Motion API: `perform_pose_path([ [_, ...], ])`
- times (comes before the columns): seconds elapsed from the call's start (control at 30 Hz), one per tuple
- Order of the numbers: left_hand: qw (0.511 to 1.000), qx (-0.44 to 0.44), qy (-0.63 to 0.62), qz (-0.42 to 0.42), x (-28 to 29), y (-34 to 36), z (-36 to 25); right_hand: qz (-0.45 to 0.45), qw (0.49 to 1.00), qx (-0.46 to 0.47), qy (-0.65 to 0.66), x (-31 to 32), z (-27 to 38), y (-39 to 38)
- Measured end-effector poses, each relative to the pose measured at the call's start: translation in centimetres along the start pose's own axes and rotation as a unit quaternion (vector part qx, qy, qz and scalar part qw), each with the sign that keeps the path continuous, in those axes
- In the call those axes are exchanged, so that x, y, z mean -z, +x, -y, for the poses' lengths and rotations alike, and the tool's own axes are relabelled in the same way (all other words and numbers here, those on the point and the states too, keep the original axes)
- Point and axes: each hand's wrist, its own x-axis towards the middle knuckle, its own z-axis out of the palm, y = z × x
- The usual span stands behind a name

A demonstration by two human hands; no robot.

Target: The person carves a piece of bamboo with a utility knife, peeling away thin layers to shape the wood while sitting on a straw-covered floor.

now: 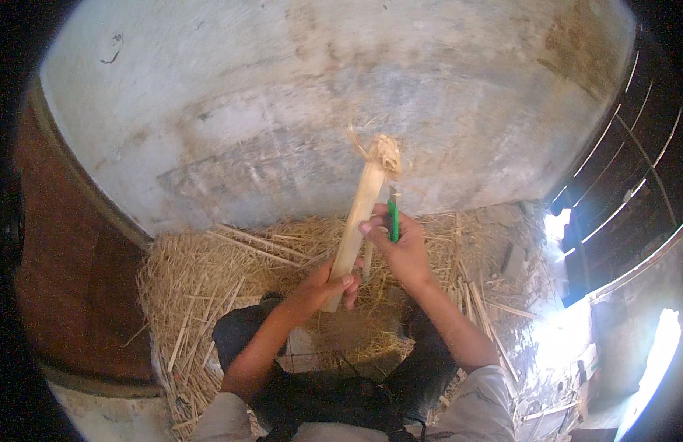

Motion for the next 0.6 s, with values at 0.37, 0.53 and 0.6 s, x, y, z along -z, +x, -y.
perform_pose_path([
  [0.37,0.995,0.071,0.039,-0.059,-1.2,1.1,-2.7,0.043,0.928,0.198,-0.312,2.9,0.2,-1.3],
  [0.53,0.992,0.089,0.062,-0.056,-0.8,0.3,-0.3,0.109,0.862,0.311,-0.385,2.3,-1.4,-2.5],
  [0.6,0.995,0.079,0.059,-0.032,-0.5,0.2,0.2,0.118,0.853,0.316,-0.399,2.1,-1.8,-2.2],
])
